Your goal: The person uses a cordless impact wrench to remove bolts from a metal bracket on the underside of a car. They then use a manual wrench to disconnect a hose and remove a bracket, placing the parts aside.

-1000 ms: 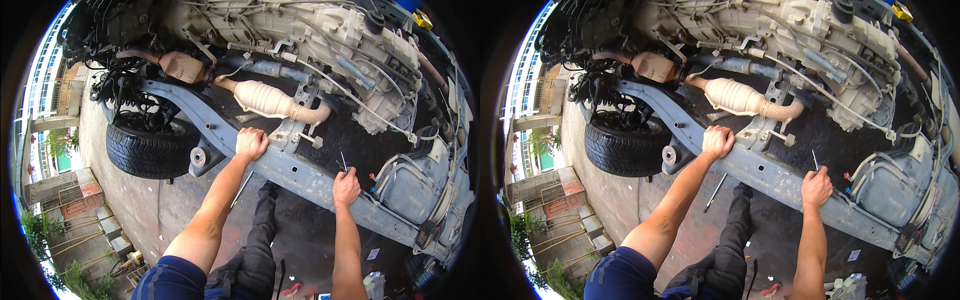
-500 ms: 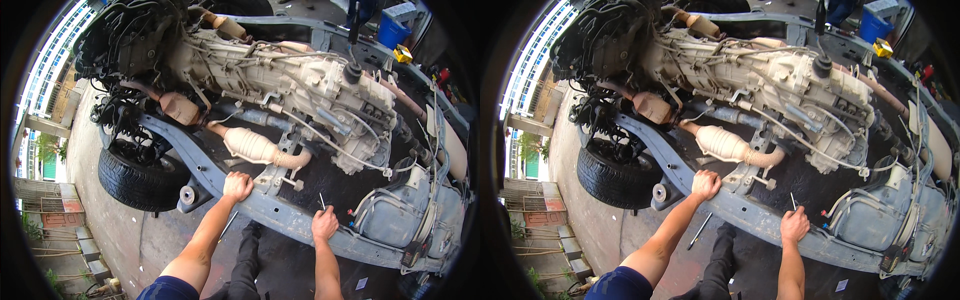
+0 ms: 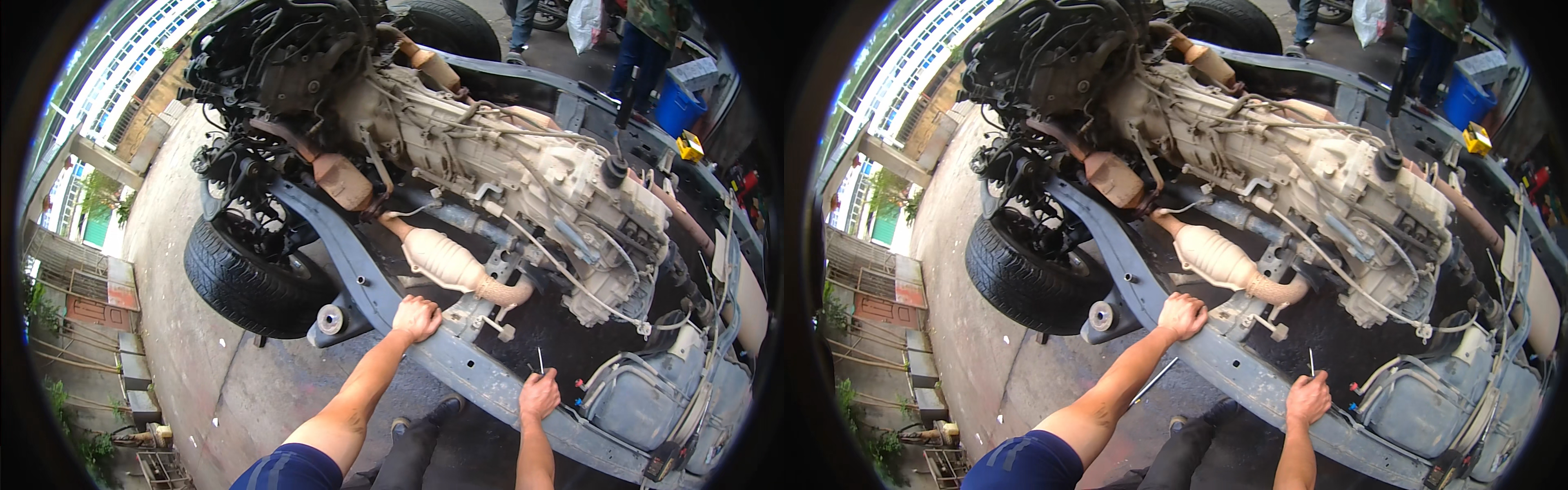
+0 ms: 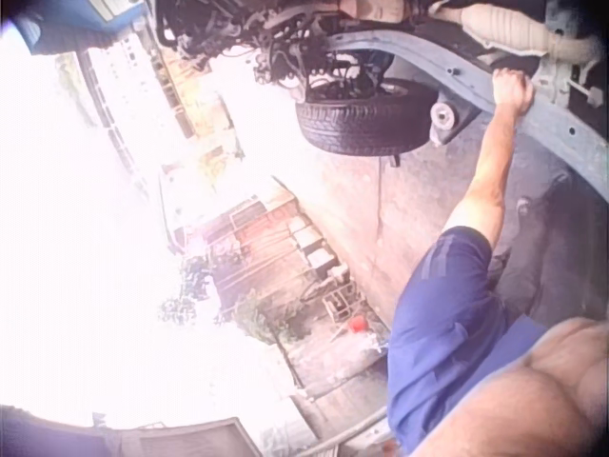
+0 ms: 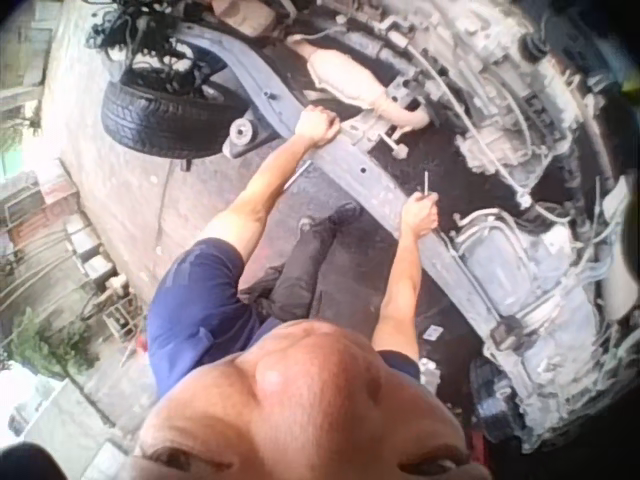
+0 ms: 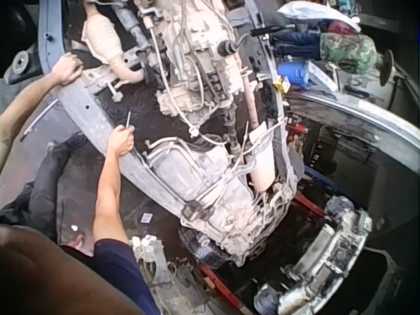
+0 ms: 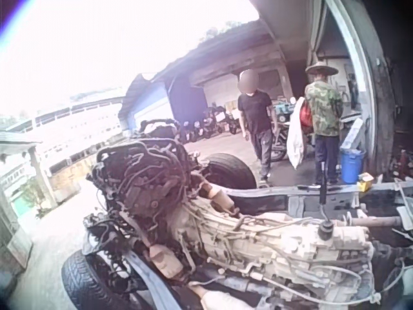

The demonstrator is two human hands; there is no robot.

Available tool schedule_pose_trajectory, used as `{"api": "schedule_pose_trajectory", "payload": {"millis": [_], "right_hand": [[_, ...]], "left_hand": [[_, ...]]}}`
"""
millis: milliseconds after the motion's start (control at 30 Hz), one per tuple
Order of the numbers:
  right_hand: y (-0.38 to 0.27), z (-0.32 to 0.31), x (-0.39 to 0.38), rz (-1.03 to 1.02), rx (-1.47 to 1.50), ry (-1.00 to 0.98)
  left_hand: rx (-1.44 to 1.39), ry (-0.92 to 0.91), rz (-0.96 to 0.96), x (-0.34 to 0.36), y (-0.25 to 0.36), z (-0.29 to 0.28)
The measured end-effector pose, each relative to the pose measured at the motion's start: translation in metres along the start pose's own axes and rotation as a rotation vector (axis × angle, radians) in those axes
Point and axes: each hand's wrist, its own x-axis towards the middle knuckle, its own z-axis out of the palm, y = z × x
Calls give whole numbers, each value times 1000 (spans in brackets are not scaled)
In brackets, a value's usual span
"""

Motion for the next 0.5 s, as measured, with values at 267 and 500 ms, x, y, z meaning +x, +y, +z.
{"api": "schedule_pose_trajectory", "payload": {"millis": [267,500], "right_hand": [[3,1,-1,-42,13,26],[4,2,0,-37,18,27]], "left_hand": [[-22,15,1,2,-3,5],[-41,26,7,0,0,1]]}}
